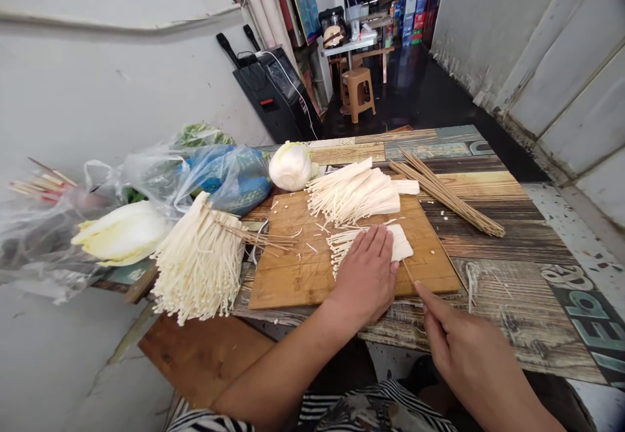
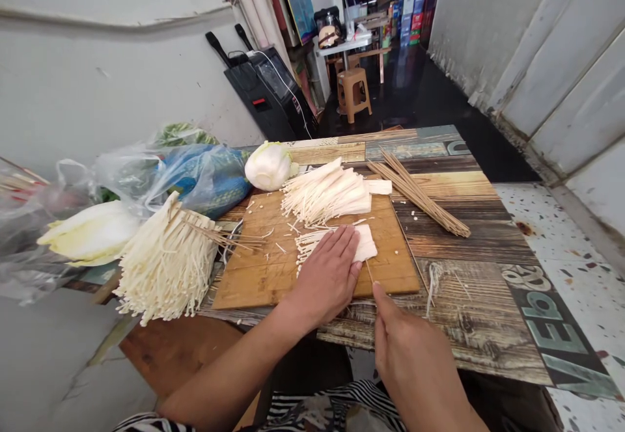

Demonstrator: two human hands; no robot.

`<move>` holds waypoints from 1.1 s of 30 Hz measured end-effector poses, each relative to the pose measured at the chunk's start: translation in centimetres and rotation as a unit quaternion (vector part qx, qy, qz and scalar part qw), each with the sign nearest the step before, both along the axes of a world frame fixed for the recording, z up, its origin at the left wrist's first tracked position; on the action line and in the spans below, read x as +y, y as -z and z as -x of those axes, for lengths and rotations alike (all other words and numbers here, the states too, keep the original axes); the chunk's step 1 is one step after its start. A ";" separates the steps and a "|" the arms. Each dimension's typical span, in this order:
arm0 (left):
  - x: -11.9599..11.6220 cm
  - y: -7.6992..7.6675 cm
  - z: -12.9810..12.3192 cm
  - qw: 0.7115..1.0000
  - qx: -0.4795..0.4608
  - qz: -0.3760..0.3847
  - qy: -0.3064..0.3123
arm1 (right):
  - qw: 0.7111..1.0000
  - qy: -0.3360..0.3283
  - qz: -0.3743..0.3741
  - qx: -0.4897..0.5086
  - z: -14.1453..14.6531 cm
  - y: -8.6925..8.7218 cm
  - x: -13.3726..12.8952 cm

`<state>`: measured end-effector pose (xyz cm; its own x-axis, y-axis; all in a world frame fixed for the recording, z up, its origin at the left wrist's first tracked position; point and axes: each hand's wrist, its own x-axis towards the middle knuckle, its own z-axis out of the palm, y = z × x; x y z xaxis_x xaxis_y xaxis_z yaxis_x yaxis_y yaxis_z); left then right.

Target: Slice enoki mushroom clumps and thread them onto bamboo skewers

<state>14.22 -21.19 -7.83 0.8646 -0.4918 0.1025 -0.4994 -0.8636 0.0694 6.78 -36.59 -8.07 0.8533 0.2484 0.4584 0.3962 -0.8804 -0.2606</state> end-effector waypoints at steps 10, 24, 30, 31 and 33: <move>0.0 -0.1 0.0 1.000 0.007 0.017 0.000 | 1.000 -0.002 -0.014 0.014 -0.2 0.3 -0.1; 0.0 -0.1 -0.1 1.000 0.016 0.022 0.002 | 1.000 0.015 0.009 0.016 -0.8 0.3 0.3; 0.1 -0.1 -0.1 1.000 0.009 0.028 0.002 | 0.999 0.026 0.028 0.002 -1.2 0.4 0.6; 0.1 0.0 0.0 1.000 0.005 0.030 0.002 | 0.999 0.031 0.033 0.000 -1.3 0.4 0.7; 0.1 0.0 0.0 0.999 -0.002 0.032 0.005 | 0.998 0.034 0.042 -0.006 -1.4 0.5 0.9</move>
